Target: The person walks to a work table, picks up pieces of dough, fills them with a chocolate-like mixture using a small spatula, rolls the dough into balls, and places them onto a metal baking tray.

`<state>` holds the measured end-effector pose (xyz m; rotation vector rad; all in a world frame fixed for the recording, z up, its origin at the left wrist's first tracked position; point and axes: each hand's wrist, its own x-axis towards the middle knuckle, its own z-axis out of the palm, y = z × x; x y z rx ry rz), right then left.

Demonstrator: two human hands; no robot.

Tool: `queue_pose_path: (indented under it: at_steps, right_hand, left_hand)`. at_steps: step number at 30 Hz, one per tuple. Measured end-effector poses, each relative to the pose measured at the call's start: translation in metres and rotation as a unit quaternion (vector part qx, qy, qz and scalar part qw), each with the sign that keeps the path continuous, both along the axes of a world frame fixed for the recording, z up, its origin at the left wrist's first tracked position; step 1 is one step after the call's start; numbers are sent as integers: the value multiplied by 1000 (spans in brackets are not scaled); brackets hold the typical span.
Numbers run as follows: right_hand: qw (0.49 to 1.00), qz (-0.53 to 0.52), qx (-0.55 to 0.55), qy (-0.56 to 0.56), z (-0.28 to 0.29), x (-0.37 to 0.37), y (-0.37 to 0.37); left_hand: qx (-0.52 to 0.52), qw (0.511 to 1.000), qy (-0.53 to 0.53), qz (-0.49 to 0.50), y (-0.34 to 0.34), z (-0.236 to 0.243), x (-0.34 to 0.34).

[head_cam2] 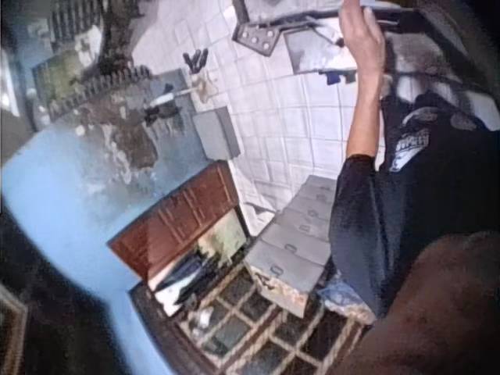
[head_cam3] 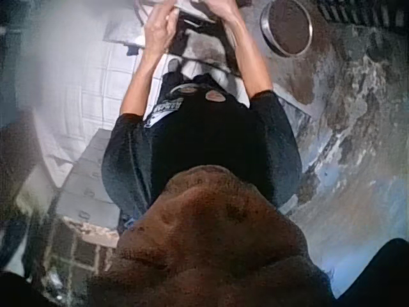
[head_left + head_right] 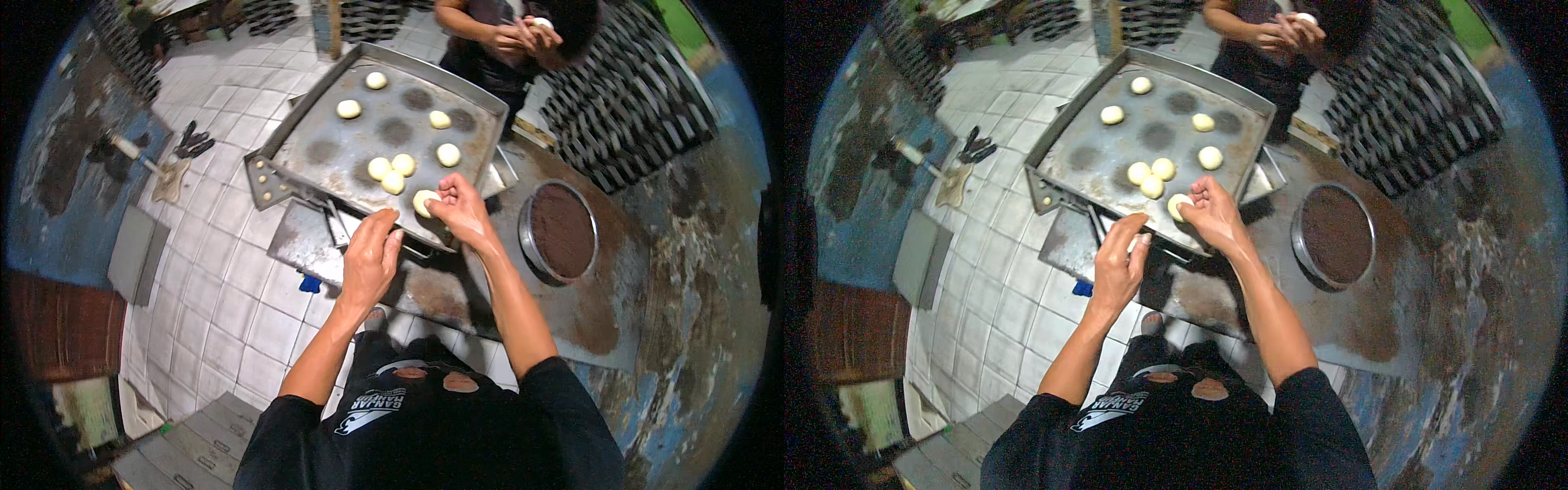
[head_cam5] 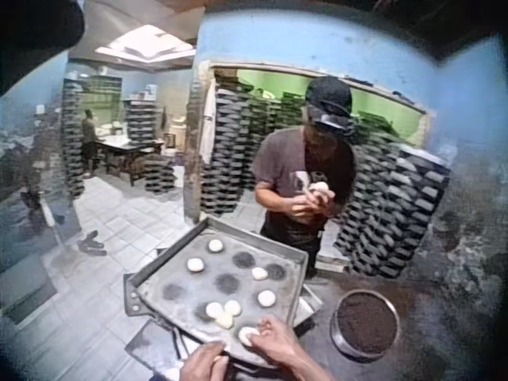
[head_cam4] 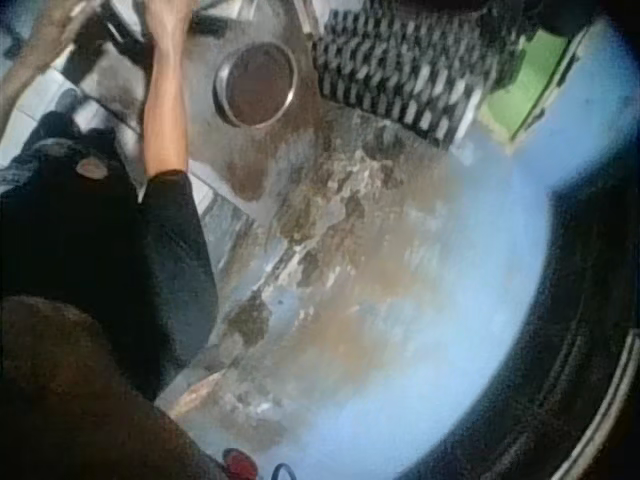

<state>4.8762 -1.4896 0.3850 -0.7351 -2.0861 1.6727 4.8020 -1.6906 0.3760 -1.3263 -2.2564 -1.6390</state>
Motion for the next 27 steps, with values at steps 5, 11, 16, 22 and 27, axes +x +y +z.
queue_pose_path:
  at_steps: [5, 11, 16, 22, 27]
  right_hand:
    - [982, -60, 123, 129, 49, 87, -35]
    - [956, -193, 193, 110, 24, 188, -24]
    - [951, -244, 174, 78, 0, 293, -12]
    - [943, -241, -95, 210, -26, 393, 0]
    - [898, -201, -262, 292, -19, 456, 3]
  left_hand:
    - [143, 873, -436, -162, 62, 31, 53]
    - [71, 922, -308, -225, 126, 14, 138]
    - [57, 901, -326, -282, 154, -12, 234]
    - [36, 878, -381, -286, 183, -14, 346]
    - [47, 901, -317, -291, 194, 6, 410]
